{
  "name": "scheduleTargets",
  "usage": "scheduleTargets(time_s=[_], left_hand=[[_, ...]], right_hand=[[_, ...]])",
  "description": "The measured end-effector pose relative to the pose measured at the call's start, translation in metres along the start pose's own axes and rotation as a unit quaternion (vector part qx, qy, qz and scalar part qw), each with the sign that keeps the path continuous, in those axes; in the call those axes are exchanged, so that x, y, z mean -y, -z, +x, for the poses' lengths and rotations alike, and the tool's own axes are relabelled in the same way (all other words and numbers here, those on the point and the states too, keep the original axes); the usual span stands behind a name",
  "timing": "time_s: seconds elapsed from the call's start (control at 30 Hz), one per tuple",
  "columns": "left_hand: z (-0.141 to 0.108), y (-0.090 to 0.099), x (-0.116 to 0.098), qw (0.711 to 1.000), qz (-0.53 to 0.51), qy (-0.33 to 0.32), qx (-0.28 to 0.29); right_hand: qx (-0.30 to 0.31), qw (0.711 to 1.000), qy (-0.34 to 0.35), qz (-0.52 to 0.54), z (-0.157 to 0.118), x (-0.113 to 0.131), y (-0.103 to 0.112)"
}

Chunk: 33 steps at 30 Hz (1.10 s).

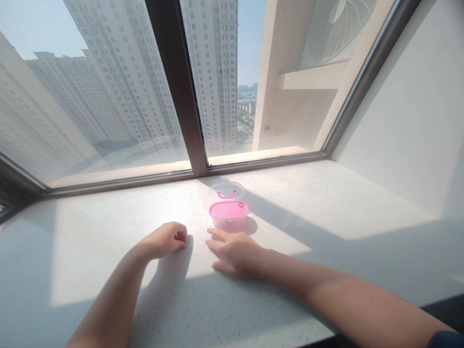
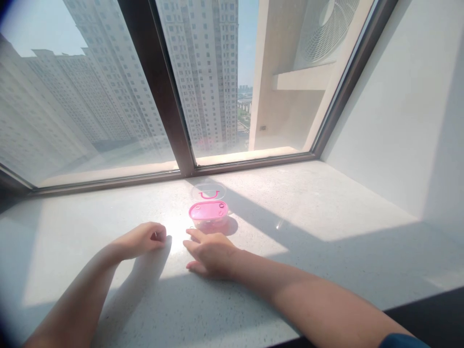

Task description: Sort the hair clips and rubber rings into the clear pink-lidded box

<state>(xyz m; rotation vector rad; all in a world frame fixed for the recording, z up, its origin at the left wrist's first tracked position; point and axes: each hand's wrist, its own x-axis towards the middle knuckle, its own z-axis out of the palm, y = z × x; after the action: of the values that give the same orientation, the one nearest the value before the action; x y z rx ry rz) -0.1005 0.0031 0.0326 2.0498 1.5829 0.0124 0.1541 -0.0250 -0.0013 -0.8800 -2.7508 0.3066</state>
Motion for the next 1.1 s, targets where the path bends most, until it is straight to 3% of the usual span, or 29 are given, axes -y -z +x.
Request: scheduleTargets(time_s=[0.13,0.37,0.53,0.7,0.87,0.97,1.1], left_hand=[[0.0,0.0,0.0,1.0,0.008,-0.013,-0.005],[0.006,-0.007,-0.016,0.996,-0.024,-0.028,-0.081],[0.012,-0.018,-0.024,0.994,-0.051,-0.045,-0.086],[0.015,-0.026,-0.032,0.989,-0.139,-0.028,-0.049],[0.018,-0.028,-0.032,0.99,-0.116,-0.018,-0.075],[0.018,-0.026,-0.03,0.99,-0.114,-0.011,-0.077],[0.018,-0.025,-0.029,0.99,-0.113,-0.015,-0.082]], right_hand=[[0.009,0.999,-0.025,-0.019,0.005,-0.002,-0.008],[-0.007,1.0,-0.008,0.012,0.005,-0.004,-0.011],[-0.014,0.999,0.0,0.048,0.004,-0.004,-0.003],[-0.021,0.995,0.045,0.091,0.001,-0.007,0.002],[-0.068,0.994,-0.024,0.08,0.002,-0.011,-0.007],[-0.047,0.997,-0.065,0.021,0.005,-0.009,-0.01],[-0.023,0.998,-0.057,-0.018,0.007,-0.005,-0.011]])
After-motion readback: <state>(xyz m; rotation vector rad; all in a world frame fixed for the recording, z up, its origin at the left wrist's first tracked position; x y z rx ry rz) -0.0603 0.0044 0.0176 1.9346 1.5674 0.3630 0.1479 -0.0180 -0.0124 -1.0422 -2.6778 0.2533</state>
